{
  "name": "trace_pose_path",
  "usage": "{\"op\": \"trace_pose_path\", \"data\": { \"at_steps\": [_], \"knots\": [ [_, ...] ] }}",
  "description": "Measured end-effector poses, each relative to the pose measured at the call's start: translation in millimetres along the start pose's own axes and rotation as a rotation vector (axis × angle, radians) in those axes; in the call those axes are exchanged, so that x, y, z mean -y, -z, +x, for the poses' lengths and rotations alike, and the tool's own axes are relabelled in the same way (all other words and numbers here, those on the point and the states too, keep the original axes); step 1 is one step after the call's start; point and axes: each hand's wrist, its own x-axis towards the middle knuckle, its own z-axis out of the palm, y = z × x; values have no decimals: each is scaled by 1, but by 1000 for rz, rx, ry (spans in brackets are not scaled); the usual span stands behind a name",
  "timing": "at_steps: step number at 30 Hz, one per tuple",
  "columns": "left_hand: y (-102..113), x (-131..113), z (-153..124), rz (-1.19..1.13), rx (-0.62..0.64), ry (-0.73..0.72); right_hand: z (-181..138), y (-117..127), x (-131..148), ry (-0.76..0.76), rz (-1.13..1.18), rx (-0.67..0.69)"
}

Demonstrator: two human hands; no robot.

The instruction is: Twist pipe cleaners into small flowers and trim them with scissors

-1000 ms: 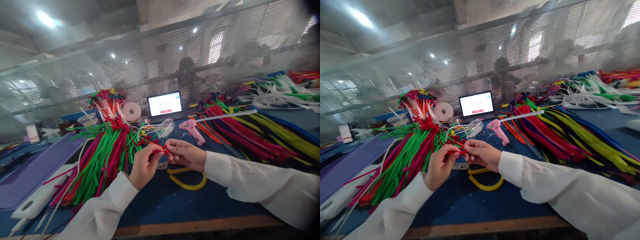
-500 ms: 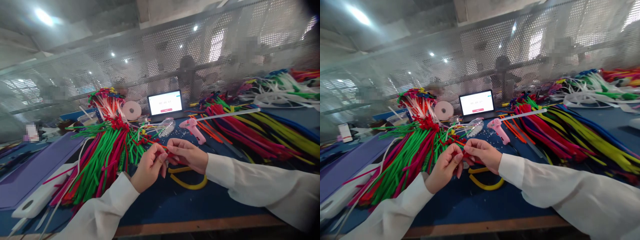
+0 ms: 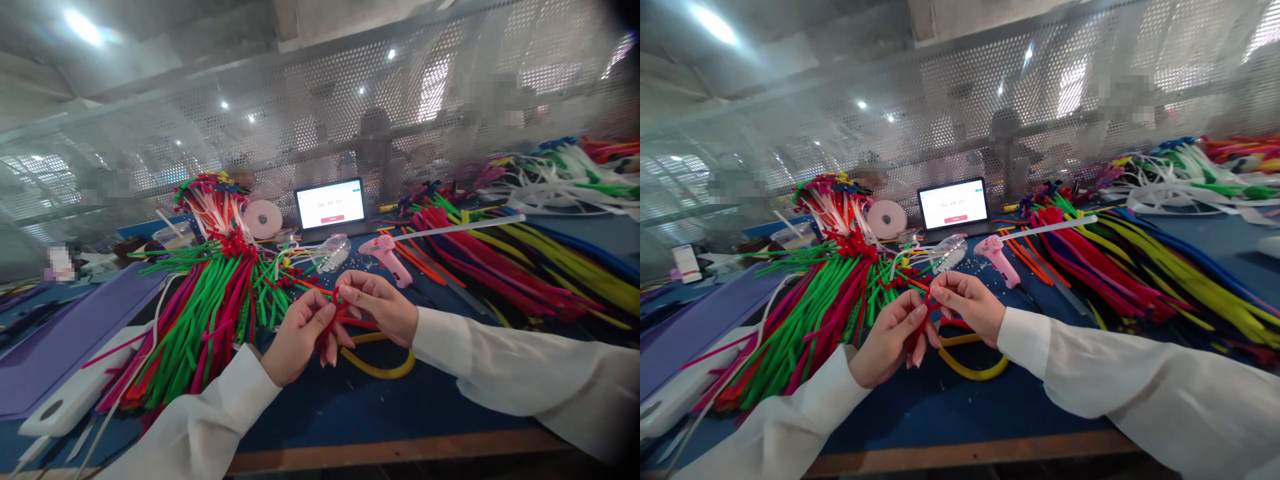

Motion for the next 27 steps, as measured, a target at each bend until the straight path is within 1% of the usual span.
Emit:
{"op": "trace_pose_path", "data": {
  "at_steps": [4,6,10,12,14,17,19,22,27],
  "knots": [
    [1,-1,-1,44,-56,-25,2,1,-2,-19,19,-42],
    [1,0,-1,64,-71,-30,2,2,-2,-51,28,-32],
    [1,1,-2,143,-52,-32,3,5,0,-146,-68,109],
    [0,2,-1,172,-24,-24,3,5,1,-158,-114,146],
    [-1,2,-1,165,-14,-16,2,4,1,-128,-107,131],
    [-1,1,0,117,-35,-14,1,2,0,-69,-41,83],
    [-2,0,0,98,-39,-11,0,1,-1,-62,-11,61],
    [-2,0,0,102,-29,-3,1,0,-3,-87,-32,58],
    [1,2,-1,129,-32,0,1,3,-1,-201,-83,62]
  ]
}}
